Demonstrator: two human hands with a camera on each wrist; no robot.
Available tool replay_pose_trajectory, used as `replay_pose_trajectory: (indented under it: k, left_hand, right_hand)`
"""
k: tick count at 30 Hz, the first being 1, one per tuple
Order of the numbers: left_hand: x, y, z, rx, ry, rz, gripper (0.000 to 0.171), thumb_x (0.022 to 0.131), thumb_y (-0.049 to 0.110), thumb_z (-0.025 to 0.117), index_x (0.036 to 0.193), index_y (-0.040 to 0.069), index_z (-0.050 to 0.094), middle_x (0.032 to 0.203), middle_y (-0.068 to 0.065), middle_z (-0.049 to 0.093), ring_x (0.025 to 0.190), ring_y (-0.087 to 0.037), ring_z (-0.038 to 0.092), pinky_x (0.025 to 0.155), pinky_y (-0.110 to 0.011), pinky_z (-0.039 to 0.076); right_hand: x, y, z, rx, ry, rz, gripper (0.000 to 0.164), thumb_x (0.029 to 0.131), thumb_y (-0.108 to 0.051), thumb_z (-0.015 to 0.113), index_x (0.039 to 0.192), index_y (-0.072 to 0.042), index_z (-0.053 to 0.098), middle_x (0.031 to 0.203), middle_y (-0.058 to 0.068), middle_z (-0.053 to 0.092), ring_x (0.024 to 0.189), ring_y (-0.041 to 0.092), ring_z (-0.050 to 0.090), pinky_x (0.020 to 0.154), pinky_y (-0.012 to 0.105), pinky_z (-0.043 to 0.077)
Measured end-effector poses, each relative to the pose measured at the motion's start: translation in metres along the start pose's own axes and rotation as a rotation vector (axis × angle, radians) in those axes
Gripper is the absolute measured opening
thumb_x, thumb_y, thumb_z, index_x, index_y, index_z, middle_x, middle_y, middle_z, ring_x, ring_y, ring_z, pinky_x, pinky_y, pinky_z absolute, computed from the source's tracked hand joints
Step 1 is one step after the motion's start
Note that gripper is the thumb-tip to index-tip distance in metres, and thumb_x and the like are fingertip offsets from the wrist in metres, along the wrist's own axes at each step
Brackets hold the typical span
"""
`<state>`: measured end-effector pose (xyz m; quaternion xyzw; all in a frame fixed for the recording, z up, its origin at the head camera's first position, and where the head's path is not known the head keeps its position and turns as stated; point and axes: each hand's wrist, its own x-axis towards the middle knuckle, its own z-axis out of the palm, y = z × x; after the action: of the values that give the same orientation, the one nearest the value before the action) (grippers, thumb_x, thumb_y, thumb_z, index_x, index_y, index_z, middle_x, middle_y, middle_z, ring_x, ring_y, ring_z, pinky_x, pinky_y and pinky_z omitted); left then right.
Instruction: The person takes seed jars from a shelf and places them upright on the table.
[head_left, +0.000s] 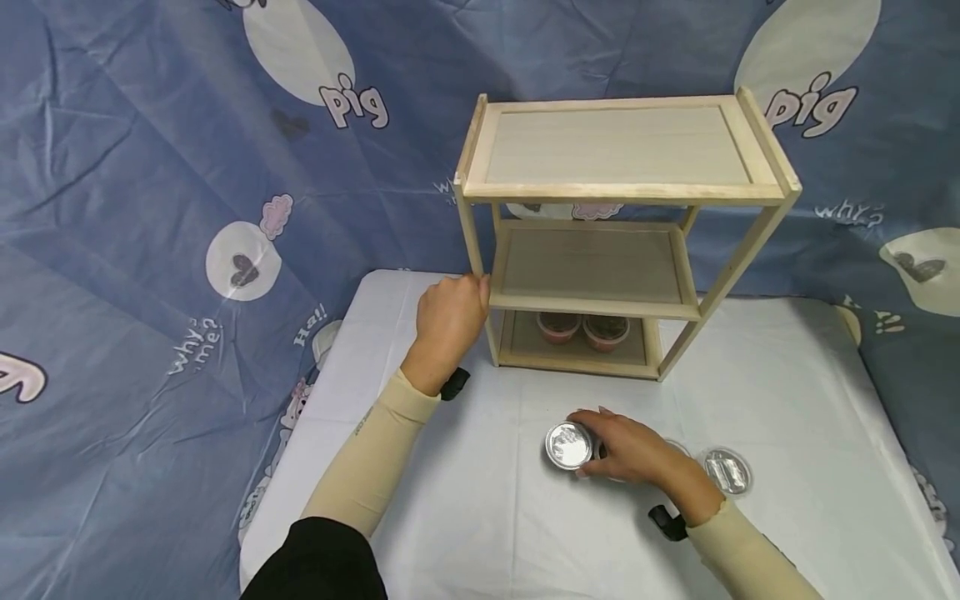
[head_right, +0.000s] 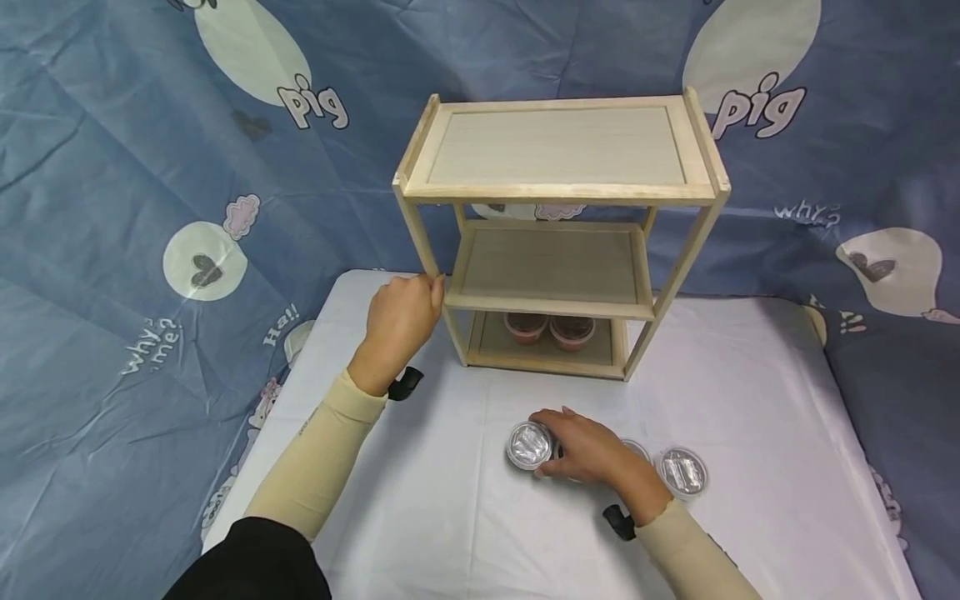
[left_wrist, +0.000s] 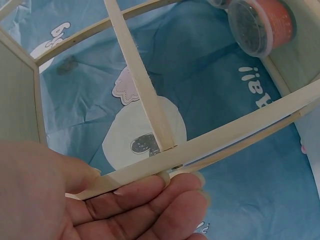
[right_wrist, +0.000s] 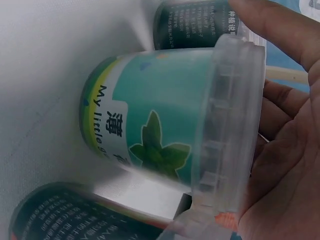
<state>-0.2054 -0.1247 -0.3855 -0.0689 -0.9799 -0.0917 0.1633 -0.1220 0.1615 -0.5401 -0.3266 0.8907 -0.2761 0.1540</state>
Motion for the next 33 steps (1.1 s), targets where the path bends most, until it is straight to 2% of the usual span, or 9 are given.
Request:
replay_pose_trajectory:
  k: [3, 10, 16, 23, 28, 33]
  left_hand:
    - [0.0, 0.0, 0.0, -0.001, -0.001, 0.003, 0.046, 0.112, 0.026, 0.05, 0.08, 0.002, 0.072, 0.069, -0.021, 0.069, 0.06, -0.04, 0.07, 0.051, -0.05, 0.054]
    - [0.0, 0.0, -0.001, 0.0, 0.002, 0.001, 0.046, 0.112, 0.027, 0.05, 0.08, 0.002, 0.072, 0.068, -0.021, 0.068, 0.059, -0.039, 0.069, 0.05, -0.051, 0.054]
    - [0.0, 0.0, -0.001, -0.002, 0.0, -0.002, 0.047, 0.112, 0.027, 0.05, 0.08, 0.003, 0.072, 0.069, -0.021, 0.068, 0.06, -0.039, 0.069, 0.05, -0.051, 0.054]
    - [-0.001, 0.0, 0.0, -0.002, 0.0, -0.003, 0.046, 0.112, 0.027, 0.049, 0.079, 0.003, 0.072, 0.069, -0.02, 0.069, 0.06, -0.039, 0.07, 0.05, -0.05, 0.054]
    - [-0.001, 0.0, 0.0, -0.001, 0.009, 0.009, 0.046, 0.113, 0.026, 0.049, 0.081, 0.003, 0.072, 0.07, -0.02, 0.07, 0.06, -0.04, 0.07, 0.051, -0.051, 0.055]
    - [-0.001, 0.0, 0.0, 0.001, 0.016, 0.009, 0.046, 0.112, 0.026, 0.05, 0.08, 0.003, 0.072, 0.07, -0.02, 0.069, 0.06, -0.04, 0.07, 0.051, -0.05, 0.055]
  right_hand:
    - [-0.001, 0.0, 0.001, -0.004, -0.004, -0.012, 0.073, 0.079, -0.028, 0.093, 0.14, -0.004, 0.06, 0.142, 0.02, 0.061, 0.131, 0.047, 0.056, 0.1, 0.06, 0.049]
    - [0.0, 0.001, 0.001, 0.018, -0.019, 0.015, 0.074, 0.078, -0.029, 0.094, 0.14, -0.006, 0.061, 0.141, 0.019, 0.062, 0.131, 0.06, 0.05, 0.103, 0.066, 0.045]
    - [-0.001, 0.002, 0.0, 0.01, -0.026, 0.009, 0.073, 0.077, -0.029, 0.095, 0.138, -0.008, 0.062, 0.137, 0.013, 0.066, 0.131, 0.06, 0.05, 0.103, 0.066, 0.045]
    - [-0.002, 0.0, 0.0, 0.006, -0.03, 0.005, 0.072, 0.078, -0.028, 0.094, 0.139, -0.007, 0.061, 0.141, 0.018, 0.062, 0.13, 0.06, 0.051, 0.102, 0.067, 0.045]
    - [-0.005, -0.005, -0.007, 0.006, -0.031, 0.031, 0.082, 0.079, -0.029, 0.093, 0.146, -0.003, 0.055, 0.15, 0.024, 0.053, 0.136, 0.055, 0.048, 0.107, 0.064, 0.041]
    - [-0.01, -0.01, -0.022, 0.038, -0.017, 0.071, 0.089, 0.079, -0.034, 0.092, 0.151, -0.003, 0.05, 0.153, 0.021, 0.052, 0.14, 0.045, 0.049, 0.109, 0.06, 0.041]
